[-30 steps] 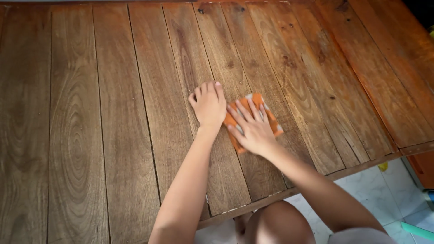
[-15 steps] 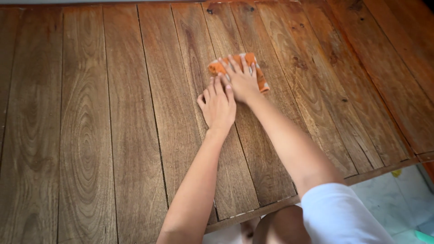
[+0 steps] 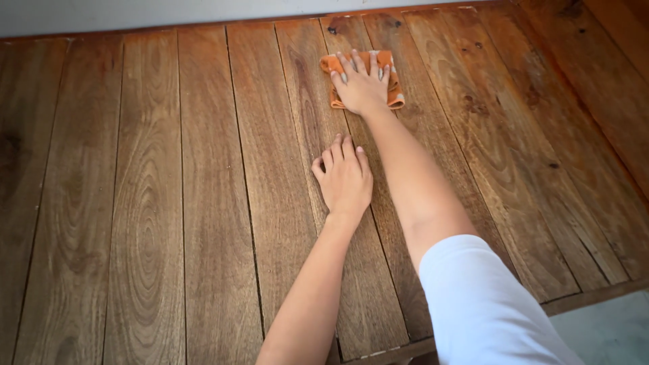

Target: The person wipes a wooden surface with an orange cloth, moving systematically across the planks and edges. The person remains seated on the floor throughout the task.

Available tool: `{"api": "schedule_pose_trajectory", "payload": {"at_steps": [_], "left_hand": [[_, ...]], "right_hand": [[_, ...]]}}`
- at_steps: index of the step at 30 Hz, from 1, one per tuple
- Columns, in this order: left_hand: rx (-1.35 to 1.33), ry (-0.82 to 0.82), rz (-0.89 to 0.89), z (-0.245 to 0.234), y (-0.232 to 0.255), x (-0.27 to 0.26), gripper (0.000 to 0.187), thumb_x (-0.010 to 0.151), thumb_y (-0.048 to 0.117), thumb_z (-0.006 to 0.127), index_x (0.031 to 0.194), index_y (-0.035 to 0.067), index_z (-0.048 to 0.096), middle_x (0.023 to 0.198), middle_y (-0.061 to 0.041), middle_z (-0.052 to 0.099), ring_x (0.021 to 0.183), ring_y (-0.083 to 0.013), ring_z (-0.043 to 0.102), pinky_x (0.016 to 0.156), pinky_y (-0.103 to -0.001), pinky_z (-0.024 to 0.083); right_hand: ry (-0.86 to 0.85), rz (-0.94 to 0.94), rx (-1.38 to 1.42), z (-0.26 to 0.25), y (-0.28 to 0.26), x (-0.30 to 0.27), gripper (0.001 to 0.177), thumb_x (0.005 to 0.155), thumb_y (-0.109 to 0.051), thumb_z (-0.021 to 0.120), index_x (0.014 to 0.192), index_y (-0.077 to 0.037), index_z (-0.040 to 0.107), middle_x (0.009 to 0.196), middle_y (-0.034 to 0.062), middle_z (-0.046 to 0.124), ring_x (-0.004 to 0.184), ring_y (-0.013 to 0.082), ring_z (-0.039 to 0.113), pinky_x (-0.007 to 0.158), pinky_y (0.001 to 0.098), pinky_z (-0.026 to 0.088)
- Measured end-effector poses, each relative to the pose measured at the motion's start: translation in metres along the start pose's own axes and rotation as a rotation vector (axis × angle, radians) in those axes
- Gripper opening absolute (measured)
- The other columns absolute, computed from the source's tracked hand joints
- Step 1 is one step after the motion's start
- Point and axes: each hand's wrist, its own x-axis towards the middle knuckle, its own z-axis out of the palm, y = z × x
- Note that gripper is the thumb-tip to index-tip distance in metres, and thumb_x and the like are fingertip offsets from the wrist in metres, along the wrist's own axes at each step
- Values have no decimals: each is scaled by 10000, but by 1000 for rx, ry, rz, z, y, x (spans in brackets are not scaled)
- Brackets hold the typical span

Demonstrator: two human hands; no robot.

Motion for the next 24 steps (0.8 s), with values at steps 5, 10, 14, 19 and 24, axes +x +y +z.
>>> {"api": "schedule_pose_trajectory", "payload": {"at_steps": [5, 10, 14, 19, 24], "left_hand": [[10, -11, -2, -2, 2, 0, 461, 1058, 303, 404, 1388, 26, 570, 1464, -131, 566, 1304, -278, 501, 1136, -505, 291], [-55, -28, -26, 2, -2, 3, 506, 1077, 338, 356, 1400, 4, 557, 1458, -149, 541, 1324, -300, 487, 1142, -529, 265], [-148, -3, -32, 2, -9, 2, 464, 1085, 321, 369, 1339, -7, 576, 1406, -172, 544, 1344, -316, 475, 1155, -517, 260], [-440, 96, -90, 4, -28, -9, 301, 1035, 215, 493, 1212, 0, 608, 1349, -182, 578, 1284, -363, 511, 1128, -459, 384], [-416, 18, 117, -6, -60, -47, 277, 1018, 189, 553, 1182, -26, 614, 1337, -240, 564, 1248, -434, 511, 1086, -481, 418]], "right_hand": [[-4, 46, 21, -1, -4, 15, 668, 1009, -621, 212, 1634, -392, 168, 1731, -25, 78, 1588, 348, -22, 1238, 629, -51], [-76, -9, -4, 1, 5, 3, 646, 1010, -611, 165, 1630, -432, 131, 1731, -40, 31, 1588, 325, -42, 1232, 652, -66], [-71, -91, -20, 17, 20, -37, 647, 1023, -610, 151, 1636, -406, 117, 1730, -31, 26, 1585, 314, -34, 1236, 629, -57], [-30, -168, -10, 31, 40, -119, 637, 1057, -570, 207, 1647, -337, 154, 1736, 5, 72, 1591, 331, 6, 1259, 593, -2], [-15, -204, -6, 32, 45, -200, 643, 1070, -534, 254, 1655, -283, 168, 1730, 46, 110, 1589, 352, 28, 1253, 594, 29]]}}
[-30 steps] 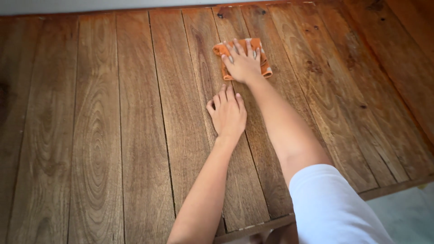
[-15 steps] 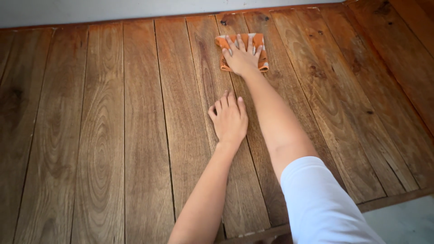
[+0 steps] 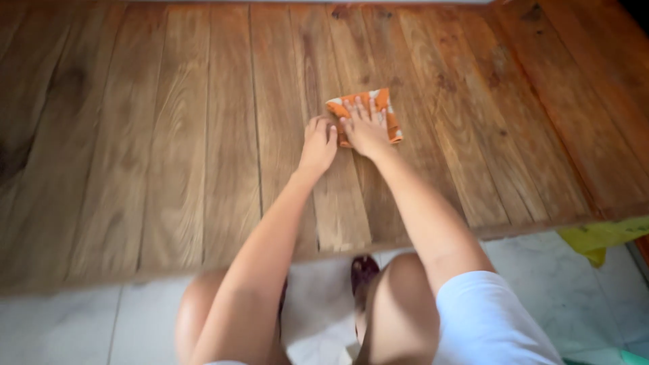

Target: The person wipes a wooden surface with an orange cloth, moving systematically across the planks and edges. The person remains seated on the floor throughout the task.

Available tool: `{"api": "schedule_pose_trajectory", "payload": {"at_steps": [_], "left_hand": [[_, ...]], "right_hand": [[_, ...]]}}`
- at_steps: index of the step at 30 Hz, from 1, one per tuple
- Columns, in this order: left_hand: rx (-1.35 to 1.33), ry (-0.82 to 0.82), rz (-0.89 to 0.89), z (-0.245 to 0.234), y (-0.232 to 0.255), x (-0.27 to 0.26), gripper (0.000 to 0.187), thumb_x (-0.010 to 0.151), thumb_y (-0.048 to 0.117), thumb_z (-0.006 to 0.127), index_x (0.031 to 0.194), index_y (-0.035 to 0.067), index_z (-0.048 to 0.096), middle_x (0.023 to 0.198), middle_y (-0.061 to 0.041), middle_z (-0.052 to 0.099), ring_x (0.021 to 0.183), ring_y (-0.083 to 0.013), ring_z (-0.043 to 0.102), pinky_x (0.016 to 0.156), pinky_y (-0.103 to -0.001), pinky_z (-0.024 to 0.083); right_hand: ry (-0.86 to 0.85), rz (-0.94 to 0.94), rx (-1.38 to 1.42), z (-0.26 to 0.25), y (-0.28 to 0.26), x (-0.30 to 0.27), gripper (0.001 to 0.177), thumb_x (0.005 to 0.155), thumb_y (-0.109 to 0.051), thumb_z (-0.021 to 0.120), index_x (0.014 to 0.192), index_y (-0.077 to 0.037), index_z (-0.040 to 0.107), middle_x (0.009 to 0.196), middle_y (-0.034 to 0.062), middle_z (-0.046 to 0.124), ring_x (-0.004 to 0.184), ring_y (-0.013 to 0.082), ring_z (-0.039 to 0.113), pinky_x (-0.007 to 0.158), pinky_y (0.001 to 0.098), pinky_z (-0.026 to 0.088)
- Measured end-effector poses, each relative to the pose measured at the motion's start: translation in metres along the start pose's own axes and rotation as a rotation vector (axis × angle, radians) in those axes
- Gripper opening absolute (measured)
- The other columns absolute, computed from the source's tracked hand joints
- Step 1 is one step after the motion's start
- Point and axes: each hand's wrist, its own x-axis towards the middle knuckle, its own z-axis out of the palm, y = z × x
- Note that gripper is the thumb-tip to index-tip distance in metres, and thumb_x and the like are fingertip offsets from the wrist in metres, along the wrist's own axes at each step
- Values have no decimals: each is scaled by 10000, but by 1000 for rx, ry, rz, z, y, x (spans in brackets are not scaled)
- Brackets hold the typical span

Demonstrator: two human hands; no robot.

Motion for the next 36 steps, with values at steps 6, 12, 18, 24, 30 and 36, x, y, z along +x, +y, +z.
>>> {"api": "schedule_pose_trajectory", "payload": {"at_steps": [6, 12, 18, 24, 30, 36], "left_hand": [[18, -310, -181, -51, 10, -32, 299, 1008, 255, 596, 1130, -14, 650, 1259, -263, 608, 1169, -424, 599, 1037, -460, 491], [-104, -341, -155, -88, 37, -61, 253, 983, 187, 596, 1154, 11, 662, 1259, -236, 601, 1188, -393, 615, 1017, -438, 496], [-88, -194, 34, -106, 109, -81, 254, 960, 115, 595, 1189, 30, 663, 1236, -214, 627, 1164, -391, 622, 1008, -419, 513], [-190, -215, 240, -46, 221, -30, 286, 959, 146, 605, 1216, 57, 695, 1235, -159, 676, 1175, -315, 659, 1032, -405, 540], [-532, -430, 244, 75, 308, 11, 337, 1026, 193, 555, 1300, 28, 660, 1366, -165, 667, 1207, -297, 668, 1078, -412, 526], [-420, -643, 316, 89, 283, -15, 303, 1027, 222, 567, 1208, 11, 688, 1221, -159, 731, 1127, -281, 713, 1036, -398, 572]], "right_hand": [[1, -136, 129, 6, 0, -85, 589, 1087, -461, 297, 1634, -245, 273, 1721, 64, 198, 1592, 381, 86, 1263, 584, 90], [-119, -227, 120, -11, -31, -161, 614, 1035, -475, 373, 1603, -247, 327, 1697, 75, 225, 1567, 384, 94, 1238, 578, 106], [-117, -66, 87, -62, -75, -216, 549, 1030, -509, 429, 1513, -254, 479, 1685, 29, 261, 1569, 349, 118, 1239, 632, 33], [35, -541, 513, -79, -144, -241, 465, 1058, -228, 486, 1503, -96, 524, 1638, 189, 353, 1510, 377, 311, 1215, 539, 211], [412, -1137, 334, -80, -231, -299, 580, 994, -95, 605, 1563, -143, 501, 1608, 97, 478, 1465, 291, 470, 1218, 465, 416], [632, -1162, 133, -92, -210, -291, 567, 1006, -168, 652, 1556, -214, 525, 1577, 29, 520, 1404, 246, 538, 1180, 435, 452]]}}
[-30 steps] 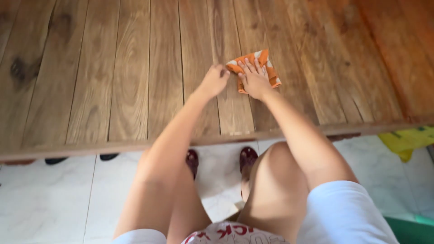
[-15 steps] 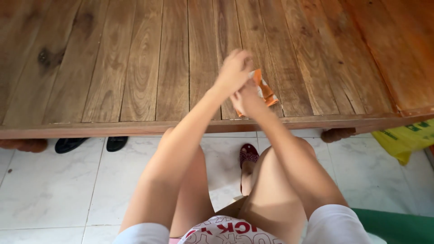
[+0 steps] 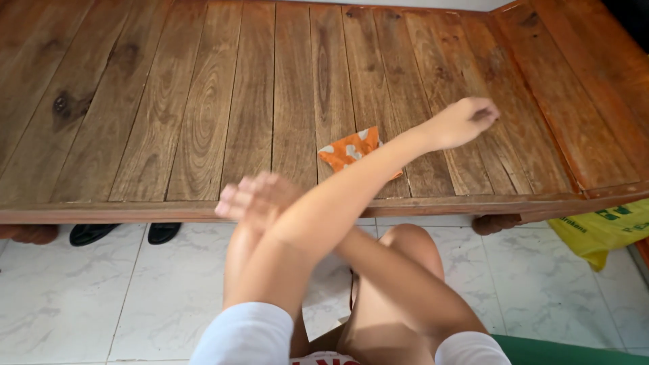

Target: The person wipes a wooden surface with an orange cloth, moving systematically across the planks and edges. The person remains seated on the floor throughout the task.

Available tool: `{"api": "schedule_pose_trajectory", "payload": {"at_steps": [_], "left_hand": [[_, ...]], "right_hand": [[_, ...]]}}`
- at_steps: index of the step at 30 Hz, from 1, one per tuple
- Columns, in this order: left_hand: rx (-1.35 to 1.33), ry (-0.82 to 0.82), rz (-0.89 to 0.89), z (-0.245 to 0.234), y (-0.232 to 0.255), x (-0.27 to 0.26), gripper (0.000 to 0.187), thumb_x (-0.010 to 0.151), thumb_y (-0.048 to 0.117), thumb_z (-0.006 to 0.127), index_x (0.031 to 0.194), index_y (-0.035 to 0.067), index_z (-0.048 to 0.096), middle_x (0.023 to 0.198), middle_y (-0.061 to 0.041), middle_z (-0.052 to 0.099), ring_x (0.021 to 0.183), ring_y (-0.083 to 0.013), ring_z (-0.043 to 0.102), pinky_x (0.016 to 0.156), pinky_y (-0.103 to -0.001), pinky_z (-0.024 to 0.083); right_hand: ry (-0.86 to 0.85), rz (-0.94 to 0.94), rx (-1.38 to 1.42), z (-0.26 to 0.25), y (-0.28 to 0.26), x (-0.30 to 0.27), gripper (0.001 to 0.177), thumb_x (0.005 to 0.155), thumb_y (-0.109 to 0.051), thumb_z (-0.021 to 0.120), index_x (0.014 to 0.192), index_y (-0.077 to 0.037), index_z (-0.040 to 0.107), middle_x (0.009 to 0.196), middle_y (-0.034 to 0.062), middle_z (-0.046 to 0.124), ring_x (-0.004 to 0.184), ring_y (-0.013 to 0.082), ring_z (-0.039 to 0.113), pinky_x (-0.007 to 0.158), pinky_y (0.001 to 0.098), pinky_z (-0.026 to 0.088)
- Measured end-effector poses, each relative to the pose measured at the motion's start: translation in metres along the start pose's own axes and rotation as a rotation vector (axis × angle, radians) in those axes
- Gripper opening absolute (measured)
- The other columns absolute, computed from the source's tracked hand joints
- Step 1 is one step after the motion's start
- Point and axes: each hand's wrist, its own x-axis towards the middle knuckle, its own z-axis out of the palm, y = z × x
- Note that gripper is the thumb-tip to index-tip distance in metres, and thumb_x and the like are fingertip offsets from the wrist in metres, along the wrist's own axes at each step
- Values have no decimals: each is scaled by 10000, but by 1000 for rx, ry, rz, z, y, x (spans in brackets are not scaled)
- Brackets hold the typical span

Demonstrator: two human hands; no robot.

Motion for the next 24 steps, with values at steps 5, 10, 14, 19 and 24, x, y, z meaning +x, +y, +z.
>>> {"api": "schedule_pose_trajectory", "payload": {"at_steps": [5, 10, 14, 19, 24], "left_hand": [[145, -42, -18, -49, 5, -41, 233, 998, 139, 561, 1149, 20, 692, 1189, -156, 689, 1139, -263, 676, 1043, -386, 549], [341, 242, 70, -115, 5, -95, 247, 998, 96, 565, 1206, 32, 682, 1278, -164, 638, 1171, -291, 650, 1071, -411, 506], [339, 407, -178, -144, -2, -151, 227, 995, 120, 576, 1185, 48, 678, 1185, -147, 668, 1118, -315, 682, 976, -392, 553], [541, 327, -436, -155, -36, -190, 299, 990, 185, 600, 1263, 63, 629, 1359, -171, 572, 1277, -402, 548, 1055, -506, 469], [743, 37, -810, -160, -61, -205, 581, 956, 266, 609, 1468, 59, 425, 1585, -210, 304, 1429, -468, 323, 1133, -641, 313]], "right_hand": [[-99, 257, 250, -4, 75, -23, 429, 1049, -205, 625, 1464, -114, 565, 1453, 81, 577, 1373, 292, 564, 1195, 463, 457], [-147, 745, 126, -4, 135, -87, 451, 1010, -200, 586, 1430, -38, 573, 1471, 202, 552, 1331, 368, 570, 1160, 469, 460], [-443, 988, -38, 7, 135, -121, 486, 1019, -502, 563, 1373, -171, 601, 1498, 132, 528, 1402, 389, 492, 1189, 605, 347], [-527, 984, -152, 26, 121, -132, 692, 965, -684, 436, 1527, -279, 437, 1648, 139, 284, 1474, 543, 201, 1131, 745, 90], [-624, 1052, -113, 36, 128, -129, 702, 990, -694, 307, 1612, -369, 291, 1696, 112, 168, 1533, 507, 90, 1166, 750, -11]]}}
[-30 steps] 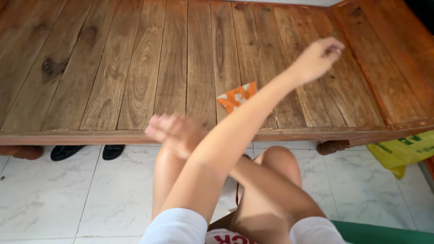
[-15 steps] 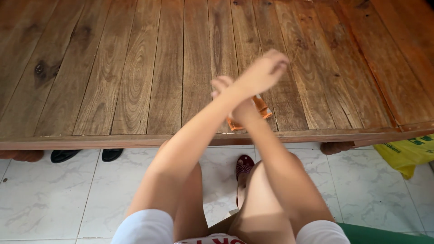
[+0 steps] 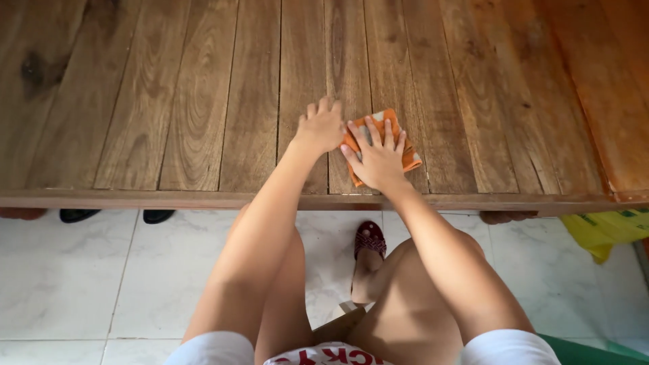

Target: The person wipes a wooden surface with an orange cloth, moving systematically across the planks and edges. The person remains seated on the floor throughout the task.

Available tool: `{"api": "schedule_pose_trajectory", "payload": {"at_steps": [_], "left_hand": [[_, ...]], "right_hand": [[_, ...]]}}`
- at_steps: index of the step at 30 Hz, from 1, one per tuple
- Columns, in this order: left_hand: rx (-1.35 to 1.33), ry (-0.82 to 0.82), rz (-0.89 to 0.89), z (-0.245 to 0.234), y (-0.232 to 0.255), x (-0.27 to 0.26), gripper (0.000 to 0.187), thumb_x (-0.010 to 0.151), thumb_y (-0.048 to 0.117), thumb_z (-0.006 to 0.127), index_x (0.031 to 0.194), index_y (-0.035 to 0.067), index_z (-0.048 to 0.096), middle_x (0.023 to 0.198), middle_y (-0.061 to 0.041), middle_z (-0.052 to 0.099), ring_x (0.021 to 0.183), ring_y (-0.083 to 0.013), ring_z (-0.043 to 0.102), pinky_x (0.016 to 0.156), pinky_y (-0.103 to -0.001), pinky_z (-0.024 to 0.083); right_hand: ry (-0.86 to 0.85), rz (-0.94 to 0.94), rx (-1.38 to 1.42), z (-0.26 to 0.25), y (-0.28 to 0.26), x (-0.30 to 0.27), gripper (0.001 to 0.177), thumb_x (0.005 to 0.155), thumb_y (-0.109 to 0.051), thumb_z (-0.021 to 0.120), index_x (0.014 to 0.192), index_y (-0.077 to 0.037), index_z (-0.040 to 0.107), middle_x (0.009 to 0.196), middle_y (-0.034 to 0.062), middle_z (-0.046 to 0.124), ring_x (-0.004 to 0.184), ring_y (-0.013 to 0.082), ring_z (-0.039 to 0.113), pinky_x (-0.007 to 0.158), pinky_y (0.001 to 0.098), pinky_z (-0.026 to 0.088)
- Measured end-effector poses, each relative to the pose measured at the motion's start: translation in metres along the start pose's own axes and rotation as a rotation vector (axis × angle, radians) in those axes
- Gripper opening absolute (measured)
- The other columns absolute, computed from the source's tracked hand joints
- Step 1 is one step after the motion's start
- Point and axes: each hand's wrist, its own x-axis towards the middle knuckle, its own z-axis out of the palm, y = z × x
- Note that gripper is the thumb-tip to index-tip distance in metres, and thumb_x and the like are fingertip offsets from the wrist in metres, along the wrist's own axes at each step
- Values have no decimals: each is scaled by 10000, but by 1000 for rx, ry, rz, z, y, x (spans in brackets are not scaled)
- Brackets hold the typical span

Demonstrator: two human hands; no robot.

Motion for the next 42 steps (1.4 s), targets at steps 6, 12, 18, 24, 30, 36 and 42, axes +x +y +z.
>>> {"api": "schedule_pose_trajectory", "payload": {"at_steps": [6, 12, 18, 24, 30, 36, 42], "left_hand": [[62, -76, -130, 6, -18, -7, 585, 982, 196, 546, 1537, 84, 400, 1626, -167, 329, 1488, -416, 341, 1176, -607, 335], [77, -119, -111, 13, -22, -1, 632, 948, 156, 544, 1547, 87, 354, 1640, -168, 267, 1491, -440, 270, 1167, -616, 299], [71, -188, -134, 3, -19, -2, 606, 959, 173, 542, 1533, 80, 373, 1645, -182, 258, 1512, -436, 246, 1194, -611, 276], [35, -194, -134, 6, -12, -1, 574, 962, 111, 495, 1526, 87, 393, 1623, -169, 300, 1480, -431, 305, 1179, -606, 307], [26, -119, -22, 14, 15, -6, 488, 953, 117, 513, 1437, 67, 486, 1587, -148, 368, 1421, -423, 391, 1137, -576, 370], [-139, -126, 159, 12, 54, -19, 455, 1010, 201, 500, 1463, 152, 485, 1524, -141, 435, 1391, -419, 418, 1125, -570, 381], [-40, -173, 234, 33, 79, -13, 645, 964, 343, 636, 1509, 99, 391, 1633, -156, 279, 1461, -418, 313, 1153, -569, 323]], "right_hand": [[-48, 88, -13, -1, -10, 35, 687, 1000, -680, 227, 1614, -371, 236, 1709, 102, 132, 1539, 485, 44, 1167, 737, -42], [-27, 136, -2, 5, -12, 74, 674, 1004, -662, 223, 1617, -382, 234, 1712, 81, 130, 1551, 468, 42, 1180, 719, -54], [12, 122, 26, 14, -6, 90, 659, 1030, -651, 209, 1620, -362, 251, 1718, 79, 155, 1563, 436, 64, 1210, 681, -35], [83, 34, 107, 26, 6, 85, 599, 1076, -548, 324, 1610, -275, 330, 1692, 99, 232, 1543, 422, 156, 1225, 628, 90], [72, -97, 198, 2, 26, 49, 439, 1026, -311, 575, 1445, -180, 566, 1526, 86, 527, 1377, 370, 442, 1120, 562, 347], [-35, 67, 426, -76, 74, 1, 423, 988, -346, 661, 1348, -124, 653, 1302, 125, 692, 1183, 329, 684, 1022, 446, 532], [48, 177, 238, -98, 103, -50, 594, 976, -551, 556, 1477, -235, 518, 1573, 76, 454, 1447, 333, 399, 1173, 537, 281]]}}
